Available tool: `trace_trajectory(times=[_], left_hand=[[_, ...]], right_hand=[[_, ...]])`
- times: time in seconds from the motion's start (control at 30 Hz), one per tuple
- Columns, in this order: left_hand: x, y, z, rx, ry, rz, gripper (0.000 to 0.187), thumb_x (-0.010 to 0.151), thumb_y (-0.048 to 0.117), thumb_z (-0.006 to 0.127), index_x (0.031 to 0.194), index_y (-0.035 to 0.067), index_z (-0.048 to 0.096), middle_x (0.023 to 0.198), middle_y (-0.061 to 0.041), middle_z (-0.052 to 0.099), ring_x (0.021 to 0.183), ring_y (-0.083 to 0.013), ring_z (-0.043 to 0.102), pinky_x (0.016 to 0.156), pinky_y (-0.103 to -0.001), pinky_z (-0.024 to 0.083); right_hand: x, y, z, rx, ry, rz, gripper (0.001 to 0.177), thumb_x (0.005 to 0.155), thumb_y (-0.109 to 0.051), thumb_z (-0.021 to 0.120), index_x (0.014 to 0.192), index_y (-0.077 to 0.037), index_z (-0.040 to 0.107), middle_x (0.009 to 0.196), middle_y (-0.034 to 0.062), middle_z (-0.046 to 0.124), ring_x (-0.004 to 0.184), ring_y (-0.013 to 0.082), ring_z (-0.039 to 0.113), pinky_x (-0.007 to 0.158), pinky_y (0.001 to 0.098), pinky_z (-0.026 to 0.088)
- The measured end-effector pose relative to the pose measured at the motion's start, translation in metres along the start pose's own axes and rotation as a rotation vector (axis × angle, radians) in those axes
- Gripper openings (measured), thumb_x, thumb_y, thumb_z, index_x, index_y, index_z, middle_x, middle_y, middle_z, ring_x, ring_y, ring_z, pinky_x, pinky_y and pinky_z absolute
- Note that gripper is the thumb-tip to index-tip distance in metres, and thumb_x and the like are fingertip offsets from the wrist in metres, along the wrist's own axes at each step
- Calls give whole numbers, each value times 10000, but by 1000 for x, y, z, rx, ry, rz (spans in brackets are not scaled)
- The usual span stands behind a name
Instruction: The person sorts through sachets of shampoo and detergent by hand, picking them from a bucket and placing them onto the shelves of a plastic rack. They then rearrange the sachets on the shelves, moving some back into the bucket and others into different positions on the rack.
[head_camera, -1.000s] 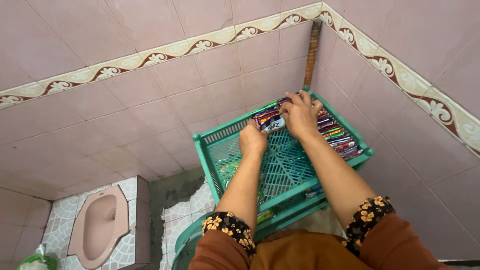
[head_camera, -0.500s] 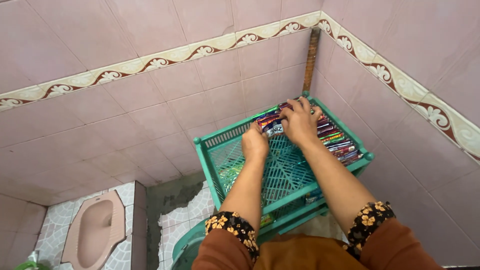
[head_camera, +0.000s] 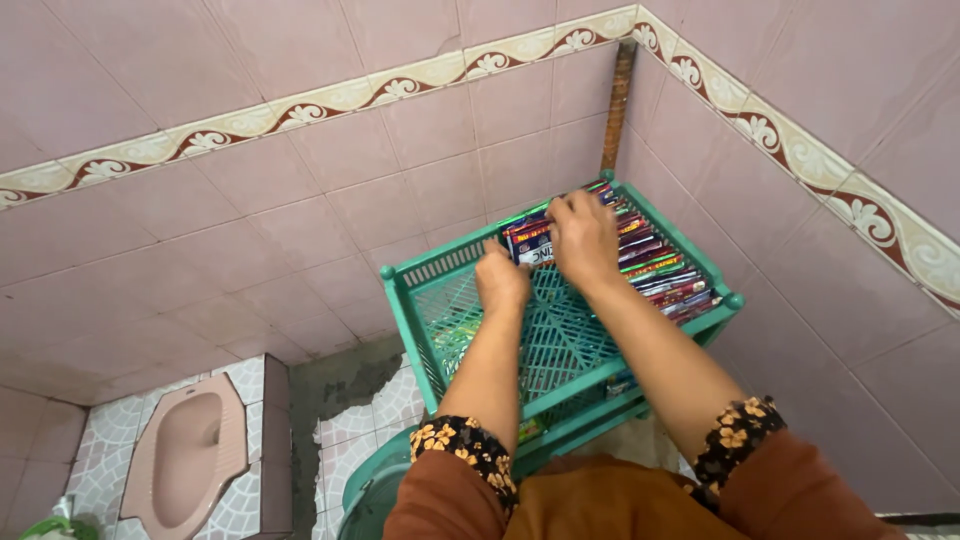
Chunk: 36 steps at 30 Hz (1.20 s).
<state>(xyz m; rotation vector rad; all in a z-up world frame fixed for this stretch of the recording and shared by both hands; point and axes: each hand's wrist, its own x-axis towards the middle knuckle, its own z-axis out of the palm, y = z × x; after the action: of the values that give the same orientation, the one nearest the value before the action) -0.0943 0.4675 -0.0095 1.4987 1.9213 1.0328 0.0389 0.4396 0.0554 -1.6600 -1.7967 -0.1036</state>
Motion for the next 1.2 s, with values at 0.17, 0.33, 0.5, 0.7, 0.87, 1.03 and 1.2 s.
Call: trace_trajectory(times=[0.17,0.33,0.5,0.7,0.87,1.03,1.2], left_hand=[[7,-11,12,-38,9,-24,384,679,175,912,968,66,685,995,-212,740,992,-392,714,884,-457,555],[8,-15,15,-52,7,-9,374,673,162,905,950,61,676,983,-194,750,981,-373,721,871,-443,561],[5,-13,11,13,-54,-13,337,710,187,868,984,84,702,987,-177,752,979,-368,720,869,-451,557],[2,-10,6,35,-69,23,304,747,198,833,1007,91,720,986,-177,752,991,-371,715,878,-459,554],[-5,-3,0,20,-71,23,315,776,223,824,1064,128,737,1010,-167,752,1005,-371,707,886,-465,545],[-6,0,-4,-1,-80,50,328,800,239,803,1112,158,746,1035,-168,751,1019,-364,707,893,-459,544],[-6,1,-6,14,-98,32,308,805,247,797,1095,154,747,1040,-160,751,1020,-367,705,889,-465,543]], right_hand=[[-14,-10,5,-76,-473,241,211,1018,-260,573,1063,-122,725,1110,199,739,1033,422,695,907,528,535],[-27,-7,19,-95,-503,364,338,962,-195,580,1241,-7,610,1183,260,693,1084,434,671,922,522,537],[-30,-17,14,-124,-588,398,546,960,-285,626,1407,-8,479,1437,233,538,1285,408,544,1048,493,463],[-29,-20,18,-135,-642,341,774,964,-324,628,1570,-13,261,1609,172,361,1414,363,401,1136,502,356],[-32,-12,26,-137,-650,307,854,962,-344,624,1598,1,171,1638,184,297,1436,362,362,1152,493,327],[-34,-12,28,-134,-664,323,904,967,-379,609,1611,1,101,1660,187,258,1443,363,355,1167,493,294],[-34,-18,25,-117,-664,341,942,967,-397,608,1624,-13,52,1662,191,253,1468,366,326,1189,508,258]])
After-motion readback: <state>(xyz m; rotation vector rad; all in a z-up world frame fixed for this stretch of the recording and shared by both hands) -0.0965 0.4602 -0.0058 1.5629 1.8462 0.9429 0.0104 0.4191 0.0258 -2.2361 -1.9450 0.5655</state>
